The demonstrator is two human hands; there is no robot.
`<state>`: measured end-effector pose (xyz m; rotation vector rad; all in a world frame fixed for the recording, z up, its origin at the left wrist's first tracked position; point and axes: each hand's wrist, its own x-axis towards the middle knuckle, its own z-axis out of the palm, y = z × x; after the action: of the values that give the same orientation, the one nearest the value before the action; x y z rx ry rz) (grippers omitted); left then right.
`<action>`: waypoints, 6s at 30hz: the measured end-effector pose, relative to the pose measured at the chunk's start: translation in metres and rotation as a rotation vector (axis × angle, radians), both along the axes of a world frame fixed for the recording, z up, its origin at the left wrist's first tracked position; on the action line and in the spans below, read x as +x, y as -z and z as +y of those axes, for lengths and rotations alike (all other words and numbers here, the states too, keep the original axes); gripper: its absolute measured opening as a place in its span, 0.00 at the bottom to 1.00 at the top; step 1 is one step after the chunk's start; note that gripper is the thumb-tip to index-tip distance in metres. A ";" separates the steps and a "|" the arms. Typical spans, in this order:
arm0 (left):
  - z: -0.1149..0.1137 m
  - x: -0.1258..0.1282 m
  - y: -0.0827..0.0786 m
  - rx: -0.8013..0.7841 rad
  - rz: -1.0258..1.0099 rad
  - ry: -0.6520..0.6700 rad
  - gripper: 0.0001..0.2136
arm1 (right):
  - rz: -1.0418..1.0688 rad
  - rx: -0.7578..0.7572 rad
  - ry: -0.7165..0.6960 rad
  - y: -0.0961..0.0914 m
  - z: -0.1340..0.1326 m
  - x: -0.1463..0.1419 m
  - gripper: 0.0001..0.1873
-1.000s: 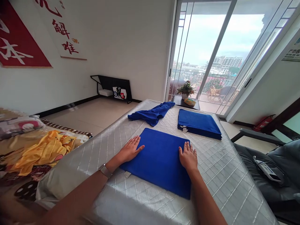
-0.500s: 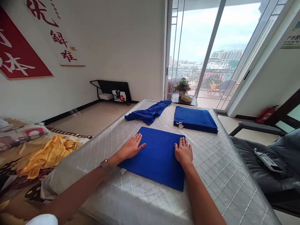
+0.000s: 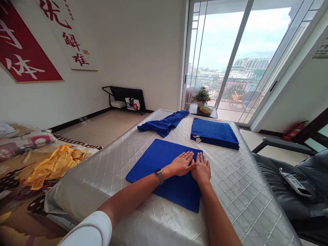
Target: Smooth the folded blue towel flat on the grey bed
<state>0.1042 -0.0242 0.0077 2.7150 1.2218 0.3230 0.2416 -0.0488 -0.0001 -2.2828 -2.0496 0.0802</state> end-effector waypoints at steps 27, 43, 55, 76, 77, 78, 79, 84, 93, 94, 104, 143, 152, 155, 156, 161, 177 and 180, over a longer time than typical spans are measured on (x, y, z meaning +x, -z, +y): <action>0.055 -0.158 0.016 -0.013 -0.005 -0.512 0.42 | -0.003 -0.065 0.050 -0.007 0.003 -0.002 0.37; 0.055 -0.157 0.017 -0.014 -0.029 -0.511 0.42 | 0.044 -0.028 0.085 -0.006 0.025 -0.004 0.38; 0.054 -0.160 0.011 -0.011 0.028 -0.526 0.39 | 0.106 -0.005 0.085 -0.009 0.022 -0.007 0.39; 0.043 0.037 0.004 -0.116 -0.208 0.054 0.34 | 0.012 -0.032 0.016 -0.006 0.018 -0.002 0.34; 0.045 0.029 0.006 -0.101 -0.172 0.028 0.34 | 0.030 -0.020 0.031 -0.006 0.019 -0.003 0.34; 0.047 0.019 0.007 -0.080 -0.139 -0.006 0.34 | 0.047 -0.011 0.047 -0.006 0.020 -0.004 0.34; 0.049 0.009 0.009 -0.057 -0.110 -0.046 0.35 | 0.062 -0.007 0.064 -0.007 0.021 -0.005 0.35; 0.061 -0.047 0.011 -0.006 -0.019 -0.191 0.35 | 0.097 -0.009 0.087 -0.009 0.023 -0.007 0.37; 0.075 -0.146 0.010 0.004 0.025 -0.473 0.36 | 0.097 -0.012 0.088 -0.007 0.023 -0.005 0.37; 0.075 -0.150 0.011 0.007 0.023 -0.489 0.37 | 0.092 -0.014 0.087 -0.007 0.024 -0.005 0.37; 0.074 -0.148 0.012 -0.001 -0.002 -0.527 0.38 | 0.063 -0.017 0.079 -0.010 0.022 -0.006 0.37; 0.083 -0.190 0.012 0.063 0.010 -0.659 0.35 | 0.065 -0.007 0.080 -0.007 0.023 -0.003 0.37; 0.083 -0.193 0.014 0.031 0.041 -0.623 0.34 | 0.090 -0.029 0.083 -0.007 0.025 -0.002 0.37; 0.085 -0.195 0.017 0.047 0.056 -0.635 0.34 | 0.097 -0.043 0.078 -0.009 0.025 -0.002 0.36; 0.084 -0.195 0.016 0.060 0.060 -0.640 0.34 | 0.097 -0.044 0.078 -0.010 0.025 -0.002 0.36; 0.077 -0.189 0.004 0.198 0.075 -0.614 0.31 | 0.078 -0.037 0.063 -0.012 0.024 0.000 0.35; 0.029 0.020 -0.005 0.192 0.041 -0.039 0.32 | 0.045 0.006 0.037 -0.009 0.016 0.002 0.33; 0.036 0.030 0.002 0.123 0.023 -0.077 0.30 | 0.034 -0.015 0.028 -0.009 0.016 0.003 0.33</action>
<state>0.1344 0.0118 0.0055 2.7866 1.3589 0.3893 0.2447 -0.0326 0.0088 -2.3015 -2.0066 0.1325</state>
